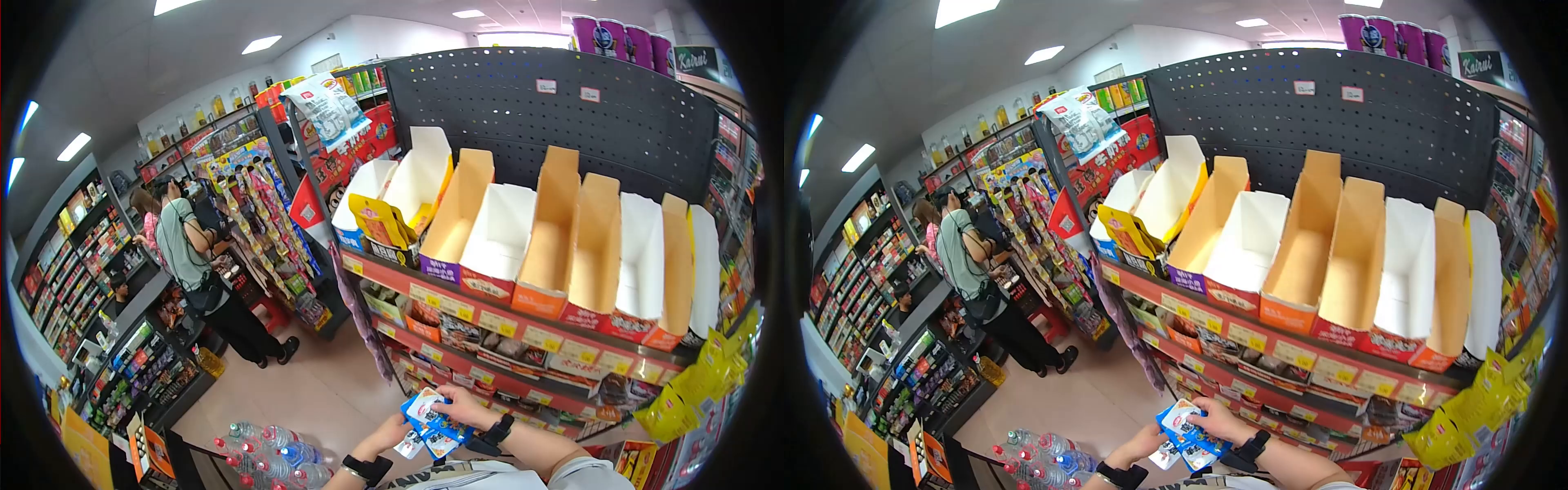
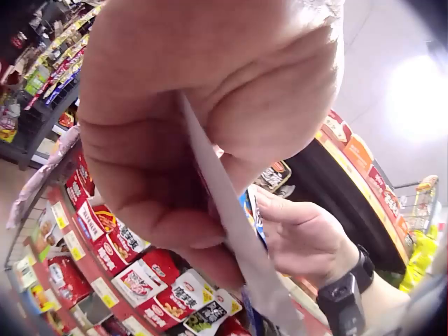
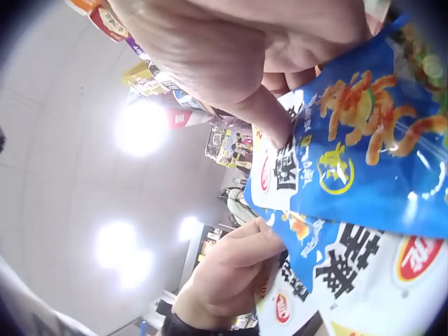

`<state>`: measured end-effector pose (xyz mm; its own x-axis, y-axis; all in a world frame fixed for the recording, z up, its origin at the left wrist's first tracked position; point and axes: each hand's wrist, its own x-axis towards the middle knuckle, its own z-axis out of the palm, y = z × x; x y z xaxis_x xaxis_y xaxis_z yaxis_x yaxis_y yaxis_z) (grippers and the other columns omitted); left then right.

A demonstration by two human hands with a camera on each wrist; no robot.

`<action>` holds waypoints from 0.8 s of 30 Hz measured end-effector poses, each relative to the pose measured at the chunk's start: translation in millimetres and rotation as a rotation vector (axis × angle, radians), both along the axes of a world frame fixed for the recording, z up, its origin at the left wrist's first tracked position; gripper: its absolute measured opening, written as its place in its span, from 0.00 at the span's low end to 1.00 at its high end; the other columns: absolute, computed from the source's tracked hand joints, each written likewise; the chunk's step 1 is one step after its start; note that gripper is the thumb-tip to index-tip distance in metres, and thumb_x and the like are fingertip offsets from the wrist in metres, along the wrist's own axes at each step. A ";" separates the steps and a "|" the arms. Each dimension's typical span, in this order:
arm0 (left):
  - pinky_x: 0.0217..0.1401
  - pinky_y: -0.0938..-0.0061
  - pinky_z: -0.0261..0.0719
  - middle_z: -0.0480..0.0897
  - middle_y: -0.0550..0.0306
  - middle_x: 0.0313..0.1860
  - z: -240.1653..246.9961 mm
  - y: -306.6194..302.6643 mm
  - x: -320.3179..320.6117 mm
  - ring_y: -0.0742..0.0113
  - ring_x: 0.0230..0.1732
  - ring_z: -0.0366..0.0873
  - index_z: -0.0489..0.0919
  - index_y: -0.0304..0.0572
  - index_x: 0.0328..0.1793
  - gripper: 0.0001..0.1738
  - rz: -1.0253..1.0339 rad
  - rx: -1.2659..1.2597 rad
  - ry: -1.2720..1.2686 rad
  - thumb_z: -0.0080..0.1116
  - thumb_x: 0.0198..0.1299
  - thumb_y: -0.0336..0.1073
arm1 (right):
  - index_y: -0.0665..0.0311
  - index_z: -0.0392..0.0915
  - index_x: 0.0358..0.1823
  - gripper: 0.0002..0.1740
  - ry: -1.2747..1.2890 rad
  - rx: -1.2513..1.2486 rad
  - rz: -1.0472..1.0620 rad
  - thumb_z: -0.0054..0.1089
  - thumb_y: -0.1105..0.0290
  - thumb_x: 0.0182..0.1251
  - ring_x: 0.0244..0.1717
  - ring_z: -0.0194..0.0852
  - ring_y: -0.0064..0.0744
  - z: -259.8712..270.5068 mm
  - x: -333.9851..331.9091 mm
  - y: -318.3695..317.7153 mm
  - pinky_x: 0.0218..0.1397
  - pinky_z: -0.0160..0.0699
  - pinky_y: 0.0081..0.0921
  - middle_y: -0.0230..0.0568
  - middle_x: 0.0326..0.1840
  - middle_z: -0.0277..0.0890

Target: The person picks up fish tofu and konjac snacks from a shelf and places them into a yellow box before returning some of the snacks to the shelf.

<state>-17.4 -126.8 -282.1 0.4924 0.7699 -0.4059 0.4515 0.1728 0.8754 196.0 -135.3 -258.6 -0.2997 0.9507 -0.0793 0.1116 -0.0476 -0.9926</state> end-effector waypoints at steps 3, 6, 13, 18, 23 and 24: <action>0.48 0.77 0.72 0.79 0.58 0.45 -1.3 15.9 -10.2 0.73 0.44 0.74 0.74 0.36 0.54 0.17 0.020 -0.011 -0.166 0.53 0.59 0.35 | 0.66 0.74 0.44 0.13 -0.072 -0.186 0.101 0.60 0.69 0.59 0.31 0.68 0.13 22.7 -4.3 20.5 0.32 0.69 0.15 0.29 0.34 0.76; 0.52 0.79 0.71 0.77 0.62 0.49 47.4 29.8 -13.7 0.77 0.46 0.72 0.68 0.36 0.60 0.22 -0.134 -0.280 -0.230 0.54 0.59 0.32 | 0.66 0.73 0.44 0.13 0.003 -0.050 0.182 0.60 0.68 0.59 0.31 0.68 0.12 7.4 -4.3 37.8 0.32 0.69 0.12 0.28 0.34 0.75; 0.51 0.76 0.74 0.77 0.56 0.48 50.9 97.6 -20.6 0.73 0.48 0.75 0.63 0.33 0.62 0.26 -0.178 -0.367 -0.419 0.56 0.59 0.35 | 0.65 0.74 0.42 0.11 0.137 -0.241 0.102 0.59 0.72 0.59 0.34 0.72 0.15 8.6 10.2 55.7 0.38 0.71 0.14 0.29 0.34 0.77; 0.55 0.75 0.73 0.74 0.51 0.53 69.3 132.4 -7.0 0.69 0.53 0.74 0.64 0.32 0.62 0.24 -0.197 -0.528 -0.623 0.52 0.60 0.34 | 0.68 0.73 0.46 0.13 0.542 -0.328 -0.221 0.58 0.75 0.59 0.40 0.76 0.23 14.8 17.9 53.5 0.47 0.74 0.20 0.38 0.42 0.78; 0.54 0.75 0.74 0.76 0.51 0.53 63.6 175.4 -5.2 0.69 0.50 0.76 0.70 0.29 0.56 0.20 -0.263 -0.549 -0.549 0.50 0.60 0.34 | 0.68 0.73 0.45 0.12 0.661 -0.348 -0.414 0.58 0.76 0.59 0.41 0.76 0.26 21.6 -0.7 54.4 0.47 0.76 0.25 0.39 0.42 0.77; 0.51 0.75 0.75 0.77 0.53 0.51 64.7 181.9 -6.7 0.69 0.48 0.77 0.72 0.31 0.55 0.19 -0.244 -0.552 -0.520 0.50 0.61 0.36 | 0.68 0.72 0.46 0.13 0.717 -0.347 -0.437 0.57 0.77 0.58 0.42 0.76 0.28 19.3 -4.9 55.8 0.50 0.75 0.27 0.40 0.43 0.77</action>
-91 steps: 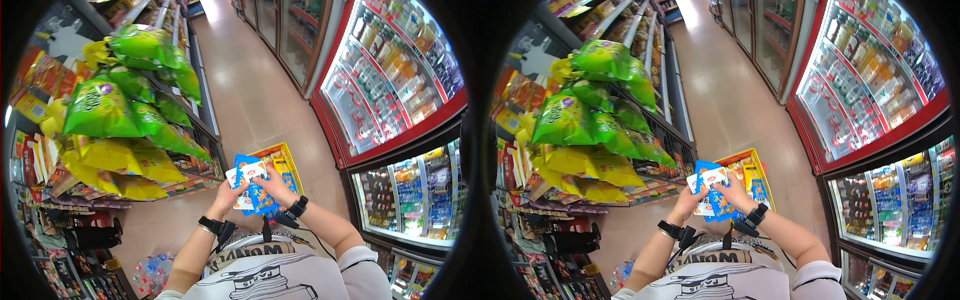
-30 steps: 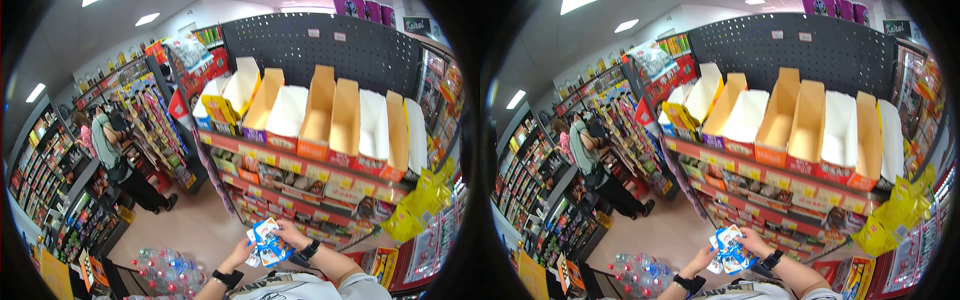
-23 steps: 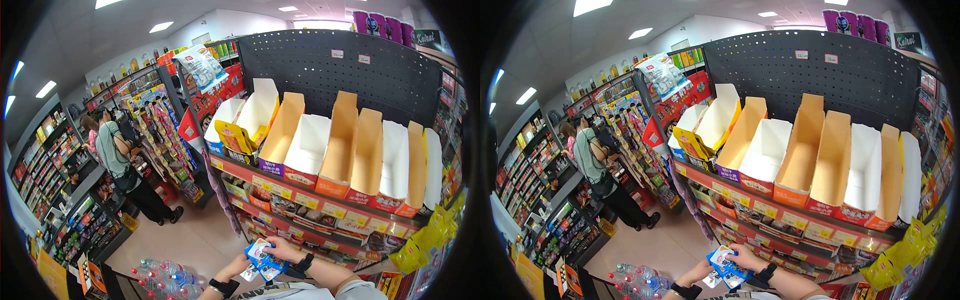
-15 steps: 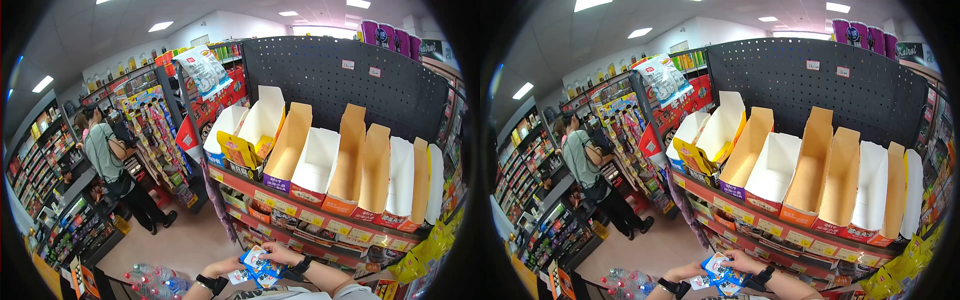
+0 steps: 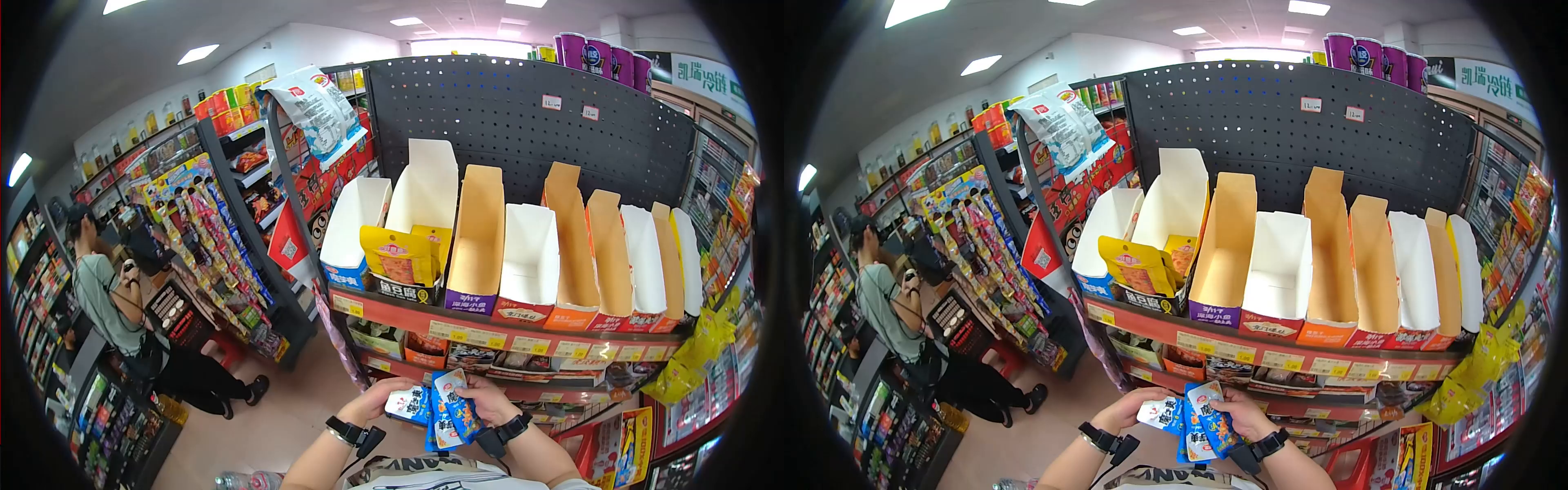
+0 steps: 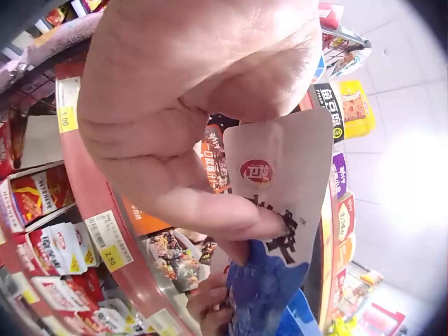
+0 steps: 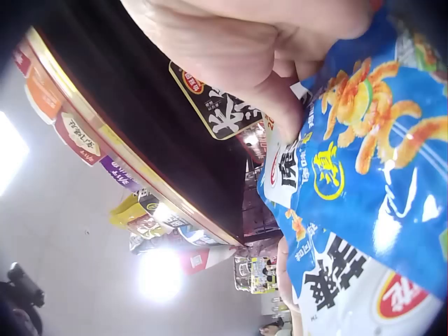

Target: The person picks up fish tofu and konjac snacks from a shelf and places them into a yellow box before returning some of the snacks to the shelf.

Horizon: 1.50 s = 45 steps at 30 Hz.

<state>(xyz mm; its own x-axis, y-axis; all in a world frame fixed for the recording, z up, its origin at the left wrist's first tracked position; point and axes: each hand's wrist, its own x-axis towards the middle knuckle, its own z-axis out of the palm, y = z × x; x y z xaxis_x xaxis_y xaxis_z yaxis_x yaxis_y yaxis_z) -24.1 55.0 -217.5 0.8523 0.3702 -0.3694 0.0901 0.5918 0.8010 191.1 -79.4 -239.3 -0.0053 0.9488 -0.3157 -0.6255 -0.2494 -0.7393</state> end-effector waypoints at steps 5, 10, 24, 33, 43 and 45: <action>0.50 0.67 0.77 0.76 0.52 0.53 20.3 11.2 -9.9 0.61 0.50 0.76 0.67 0.39 0.61 0.29 -0.044 -0.180 -0.100 0.38 0.65 0.55 | 0.70 0.71 0.47 0.14 0.165 -0.002 -0.194 0.56 0.79 0.58 0.42 0.77 0.32 3.9 -18.3 -3.8 0.50 0.76 0.33 0.43 0.43 0.76; 0.63 0.62 0.65 0.63 0.50 0.64 20.6 1.3 -12.3 0.58 0.63 0.64 0.52 0.41 0.70 0.29 -0.225 0.067 -0.253 0.41 0.67 0.45 | 0.71 0.68 0.47 0.14 0.148 0.040 -0.405 0.54 0.78 0.59 0.43 0.76 0.34 8.5 -31.4 -8.7 0.50 0.76 0.34 0.45 0.44 0.75; 0.54 0.75 0.71 0.73 0.59 0.54 26.9 -1.2 -3.7 0.75 0.52 0.70 0.64 0.38 0.61 0.26 -0.313 0.364 -0.059 0.39 0.67 0.51 | 0.68 0.70 0.39 0.07 -0.197 0.117 -0.610 0.56 0.75 0.61 0.35 0.75 0.18 52.6 -87.3 -9.7 0.40 0.74 0.17 0.38 0.36 0.77; 0.60 0.66 0.70 0.70 0.53 0.59 26.5 -21.5 -2.3 0.64 0.58 0.70 0.55 0.42 0.67 0.31 -0.326 -0.038 -0.099 0.51 0.63 0.44 | 0.67 0.68 0.44 0.10 0.002 0.167 -0.675 0.53 0.75 0.62 0.41 0.76 0.26 49.6 -93.9 -2.7 0.46 0.77 0.24 0.41 0.42 0.76; 0.57 0.63 0.74 0.70 0.51 0.59 20.2 -4.7 -7.3 0.60 0.57 0.72 0.55 0.44 0.67 0.31 -0.373 -0.312 -0.181 0.53 0.61 0.40 | 0.66 0.71 0.46 0.13 -0.165 0.114 -0.594 0.58 0.72 0.60 0.38 0.76 0.22 59.6 -76.3 5.4 0.40 0.76 0.20 0.37 0.39 0.77; 0.56 0.64 0.75 0.70 0.52 0.59 21.9 -3.4 -9.9 0.61 0.56 0.72 0.56 0.43 0.67 0.31 -0.353 -0.300 -0.179 0.53 0.61 0.41 | 0.66 0.72 0.44 0.12 -0.219 0.089 -0.583 0.59 0.72 0.59 0.36 0.76 0.20 61.2 -73.1 3.5 0.39 0.75 0.18 0.36 0.38 0.77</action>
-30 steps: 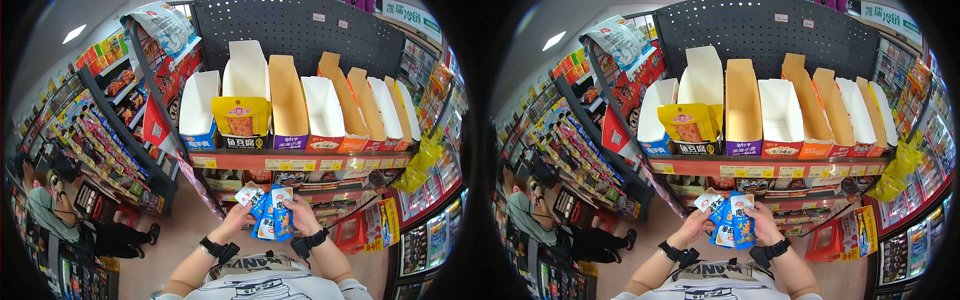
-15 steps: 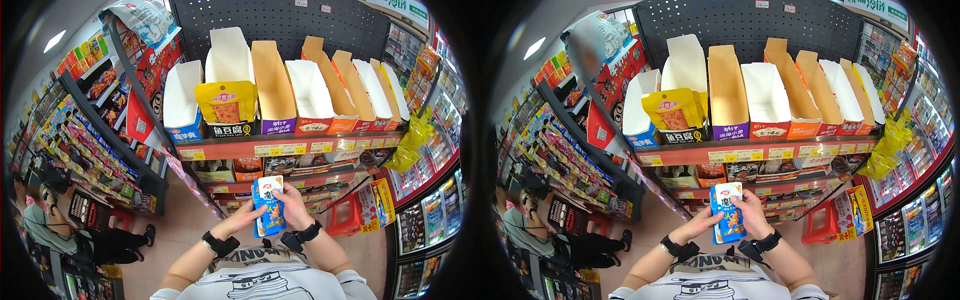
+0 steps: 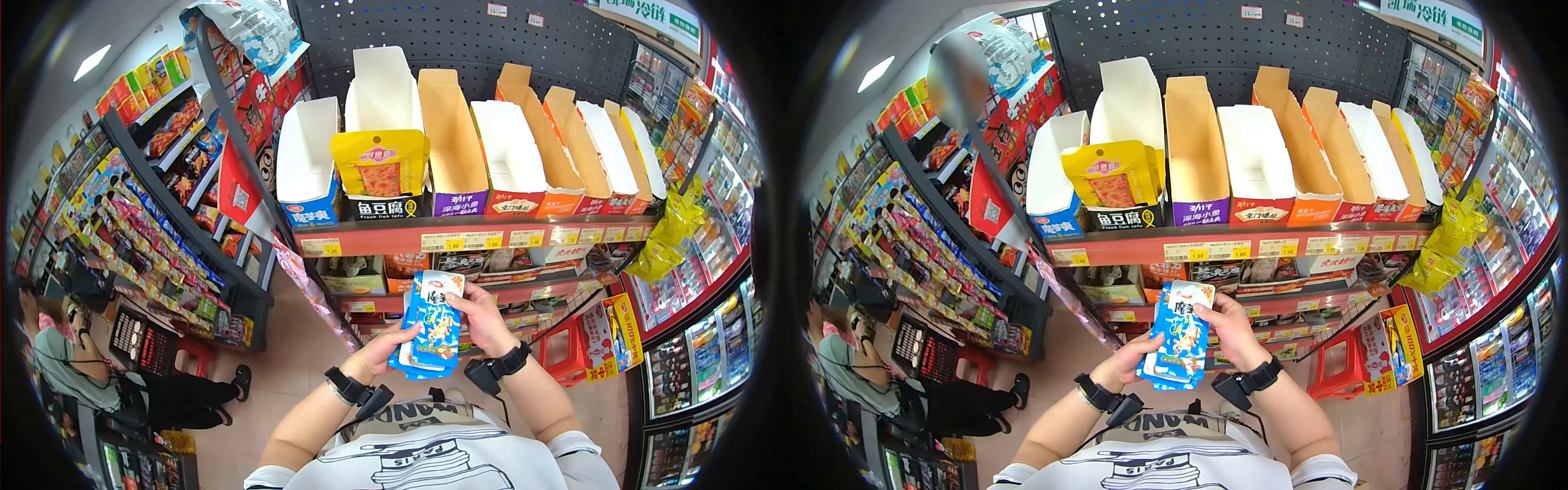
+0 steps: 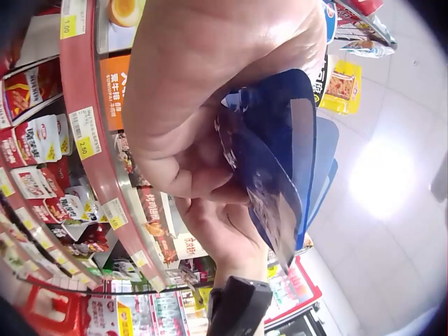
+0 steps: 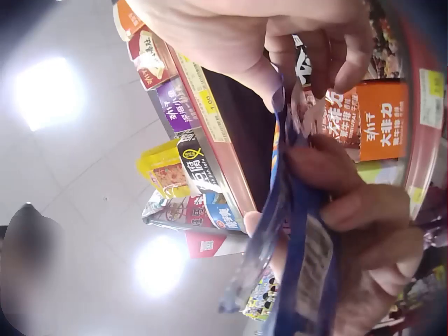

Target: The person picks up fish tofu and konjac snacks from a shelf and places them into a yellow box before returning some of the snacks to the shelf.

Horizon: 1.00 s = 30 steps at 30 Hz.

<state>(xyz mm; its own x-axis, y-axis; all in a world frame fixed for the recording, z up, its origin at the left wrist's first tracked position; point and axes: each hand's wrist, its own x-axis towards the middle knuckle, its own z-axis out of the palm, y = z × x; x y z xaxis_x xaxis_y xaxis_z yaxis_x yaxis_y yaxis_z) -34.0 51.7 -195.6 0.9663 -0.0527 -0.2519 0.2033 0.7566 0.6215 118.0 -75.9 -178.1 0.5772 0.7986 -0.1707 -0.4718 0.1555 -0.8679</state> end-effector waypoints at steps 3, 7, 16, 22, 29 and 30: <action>0.56 0.65 0.75 0.72 0.52 0.57 -1.3 2.7 -3.5 0.62 0.56 0.73 0.58 0.43 0.66 0.29 0.035 0.054 -0.015 0.52 0.62 0.42 | 0.66 0.73 0.43 0.11 -0.117 0.017 -0.015 0.59 0.72 0.59 0.35 0.76 0.20 1.6 1.0 -0.7 0.38 0.75 0.18 0.35 0.39 0.77; 0.56 0.65 0.75 0.72 0.53 0.57 3.2 3.6 -8.0 0.64 0.55 0.73 0.59 0.42 0.65 0.27 0.116 0.052 -0.041 0.49 0.63 0.44 | 0.66 0.73 0.42 0.10 -0.093 0.003 -0.070 0.58 0.72 0.60 0.36 0.76 0.19 6.0 0.9 -3.2 0.38 0.76 0.19 0.35 0.39 0.77; 0.55 0.63 0.76 0.72 0.48 0.56 13.6 -4.9 -16.4 0.59 0.54 0.74 0.60 0.37 0.63 0.26 0.307 0.041 -0.033 0.51 0.59 0.27 | 0.68 0.71 0.46 0.11 0.060 0.119 -0.242 0.54 0.75 0.62 0.38 0.77 0.22 -8.7 -15.1 -6.6 0.40 0.78 0.21 0.38 0.41 0.77; 0.48 0.69 0.79 0.77 0.50 0.49 4.9 11.4 -24.6 0.64 0.45 0.79 0.65 0.36 0.57 0.21 0.482 0.390 0.032 0.54 0.58 0.27 | 0.72 0.75 0.42 0.09 -0.328 0.043 -0.143 0.55 0.77 0.61 0.35 0.76 0.19 -2.3 -6.9 -21.3 0.39 0.76 0.17 0.38 0.37 0.79; 0.43 0.75 0.79 0.78 0.54 0.47 25.7 26.7 -44.0 0.72 0.41 0.78 0.66 0.35 0.57 0.22 0.229 0.742 0.054 0.57 0.56 0.26 | 0.70 0.76 0.34 0.06 -1.074 0.012 0.119 0.57 0.76 0.56 0.41 0.72 0.25 56.7 -15.7 -31.0 0.43 0.71 0.22 0.39 0.43 0.75; 0.44 0.76 0.78 0.78 0.54 0.47 30.5 26.9 -45.7 0.73 0.41 0.77 0.66 0.35 0.57 0.22 0.112 0.814 0.027 0.57 0.56 0.27 | 0.69 0.75 0.33 0.07 -1.098 -0.014 0.232 0.59 0.75 0.54 0.48 0.70 0.34 58.2 -20.1 -28.0 0.49 0.69 0.27 0.43 0.48 0.72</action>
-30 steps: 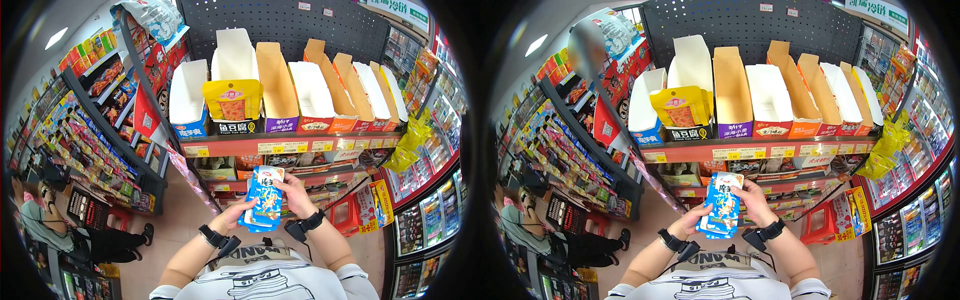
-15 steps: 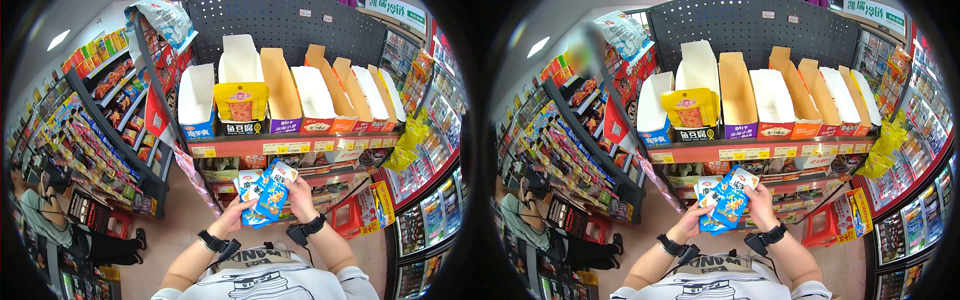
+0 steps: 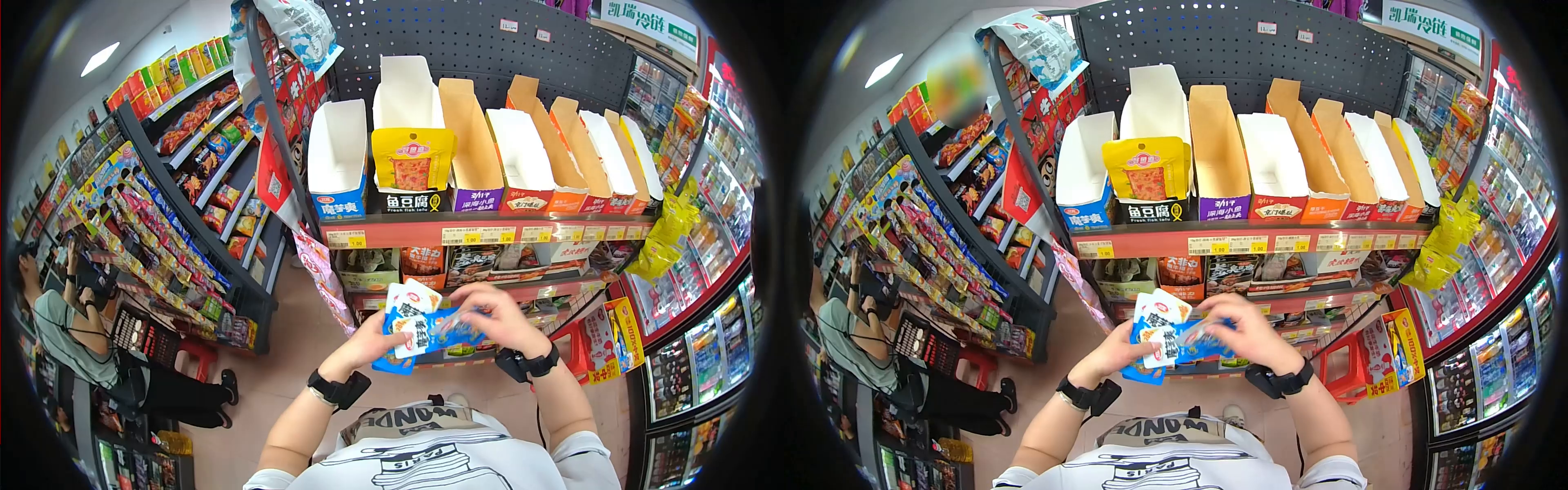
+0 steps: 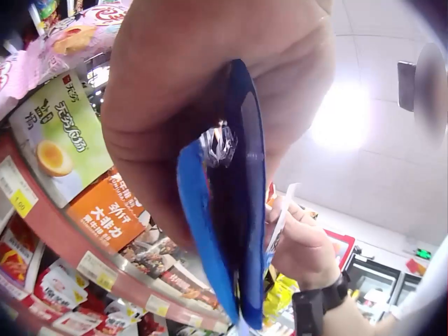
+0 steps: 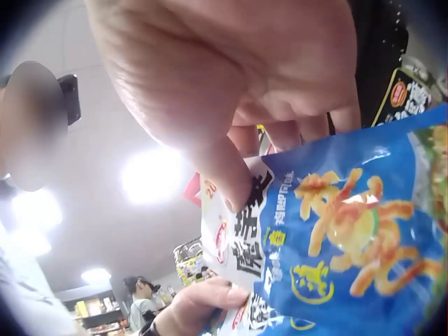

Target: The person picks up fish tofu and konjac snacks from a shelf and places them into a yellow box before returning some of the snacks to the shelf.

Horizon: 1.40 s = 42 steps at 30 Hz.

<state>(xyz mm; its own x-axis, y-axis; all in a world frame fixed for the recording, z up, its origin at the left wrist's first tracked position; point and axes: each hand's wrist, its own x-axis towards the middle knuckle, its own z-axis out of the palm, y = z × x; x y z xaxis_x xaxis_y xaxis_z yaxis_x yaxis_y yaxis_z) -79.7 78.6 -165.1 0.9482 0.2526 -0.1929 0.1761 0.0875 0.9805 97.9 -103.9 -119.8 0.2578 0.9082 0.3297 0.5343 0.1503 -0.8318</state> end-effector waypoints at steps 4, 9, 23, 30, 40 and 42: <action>0.48 0.76 0.76 0.77 0.55 0.48 14.0 -7.2 -8.2 0.73 0.45 0.76 0.67 0.36 0.57 0.22 -0.046 -0.014 -0.103 0.57 0.57 0.29 | 0.70 0.73 0.32 0.08 -0.165 -0.040 0.061 0.59 0.72 0.54 0.45 0.70 0.42 -5.7 -29.9 14.0 0.47 0.69 0.31 0.43 0.42 0.69; 0.48 0.77 0.76 0.77 0.55 0.48 14.6 -7.3 -16.1 0.74 0.45 0.75 0.68 0.33 0.57 0.20 0.011 -0.077 -0.015 0.55 0.59 0.30 | 0.70 0.74 0.33 0.09 -0.125 -0.097 0.118 0.60 0.71 0.56 0.36 0.73 0.35 -24.7 -38.2 21.9 0.39 0.70 0.30 0.40 0.34 0.72; 0.47 0.75 0.76 0.80 0.54 0.43 23.7 -19.3 -8.6 0.73 0.42 0.77 0.71 0.33 0.52 0.27 0.343 0.243 -0.210 0.69 0.46 0.31 | 0.69 0.68 0.44 0.18 0.426 -0.023 -0.032 0.64 0.72 0.54 0.39 0.75 0.21 -17.6 -30.8 38.3 0.37 0.72 0.20 0.39 0.37 0.77; 0.45 0.76 0.77 0.81 0.54 0.39 76.0 -28.3 -5.5 0.73 0.40 0.78 0.74 0.33 0.48 0.21 0.413 0.352 -0.225 0.67 0.48 0.30 | 0.66 0.76 0.43 0.20 -0.066 -0.296 0.146 0.65 0.66 0.49 0.34 0.80 0.43 39.1 -17.3 43.3 0.37 0.76 0.29 0.49 0.33 0.78; 0.44 0.75 0.77 0.81 0.53 0.41 87.8 -35.6 5.3 0.70 0.40 0.79 0.72 0.31 0.48 0.22 0.745 0.372 -0.558 0.66 0.46 0.24 | 0.68 0.72 0.47 0.22 0.088 -0.070 0.180 0.65 0.68 0.51 0.33 0.80 0.38 61.2 -19.9 66.8 0.36 0.76 0.27 0.48 0.34 0.79; 0.44 0.76 0.77 0.81 0.53 0.40 93.5 -34.9 6.2 0.70 0.40 0.79 0.72 0.31 0.48 0.22 0.793 0.417 -0.662 0.67 0.45 0.24 | 0.68 0.72 0.45 0.21 0.046 -0.023 0.166 0.66 0.68 0.50 0.32 0.80 0.36 69.4 -22.2 69.7 0.34 0.76 0.26 0.48 0.33 0.78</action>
<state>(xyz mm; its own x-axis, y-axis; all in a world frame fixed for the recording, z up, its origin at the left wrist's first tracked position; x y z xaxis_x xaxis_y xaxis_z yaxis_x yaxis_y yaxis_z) -73.5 43.7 -71.6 0.3737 0.7593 0.5328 -0.3524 -0.4151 0.8387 75.7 -34.2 -50.5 0.1179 0.9468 0.2995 0.4651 0.2138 -0.8590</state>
